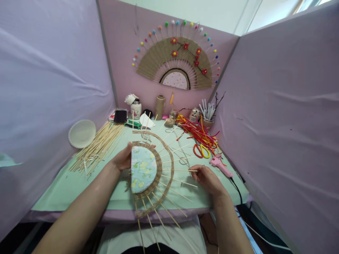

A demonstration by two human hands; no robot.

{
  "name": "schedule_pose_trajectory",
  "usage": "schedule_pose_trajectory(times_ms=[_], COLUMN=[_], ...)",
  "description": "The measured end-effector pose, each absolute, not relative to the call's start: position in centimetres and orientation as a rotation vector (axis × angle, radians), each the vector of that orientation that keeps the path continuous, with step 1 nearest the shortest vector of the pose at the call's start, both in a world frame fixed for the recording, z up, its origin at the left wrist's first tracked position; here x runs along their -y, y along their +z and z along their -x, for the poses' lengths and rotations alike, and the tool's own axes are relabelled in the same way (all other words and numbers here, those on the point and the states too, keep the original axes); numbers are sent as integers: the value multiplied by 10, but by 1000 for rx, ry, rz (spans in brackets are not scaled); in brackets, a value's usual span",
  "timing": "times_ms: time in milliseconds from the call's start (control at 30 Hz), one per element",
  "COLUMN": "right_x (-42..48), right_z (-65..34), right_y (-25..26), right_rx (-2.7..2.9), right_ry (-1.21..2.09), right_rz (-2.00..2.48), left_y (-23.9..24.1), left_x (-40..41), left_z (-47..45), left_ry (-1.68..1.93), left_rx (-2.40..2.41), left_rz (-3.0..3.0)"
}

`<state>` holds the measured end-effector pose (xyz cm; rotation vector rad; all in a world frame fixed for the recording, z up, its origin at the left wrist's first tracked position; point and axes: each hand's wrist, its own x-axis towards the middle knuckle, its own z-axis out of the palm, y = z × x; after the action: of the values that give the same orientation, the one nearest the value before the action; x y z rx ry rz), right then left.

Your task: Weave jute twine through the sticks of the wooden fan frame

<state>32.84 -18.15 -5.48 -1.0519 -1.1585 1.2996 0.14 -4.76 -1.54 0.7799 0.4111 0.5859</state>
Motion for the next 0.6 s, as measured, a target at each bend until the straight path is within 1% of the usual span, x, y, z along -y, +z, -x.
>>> schedule_pose_trajectory(times_ms=[100, 200, 300, 467, 600], right_x=[182, 178, 163, 124, 100], right_z=[-326, -319, -306, -285, -266], right_y=[-54, -49, -31, 15, 25], right_rx=[1134, 1104, 1104, 1066, 1080], right_ry=[1291, 1269, 1267, 1231, 1255], right_rz=[1037, 995, 901, 759, 728], left_y=[-20, -15, 2, 38, 46], left_x=[47, 45, 38, 19, 14], left_z=[-2, -9, -18, -20, -8], left_ry=[585, 667, 787, 993, 1092], left_rx=[-586, -654, -659, -631, -583], left_rz=[-890, -882, -820, -703, -645])
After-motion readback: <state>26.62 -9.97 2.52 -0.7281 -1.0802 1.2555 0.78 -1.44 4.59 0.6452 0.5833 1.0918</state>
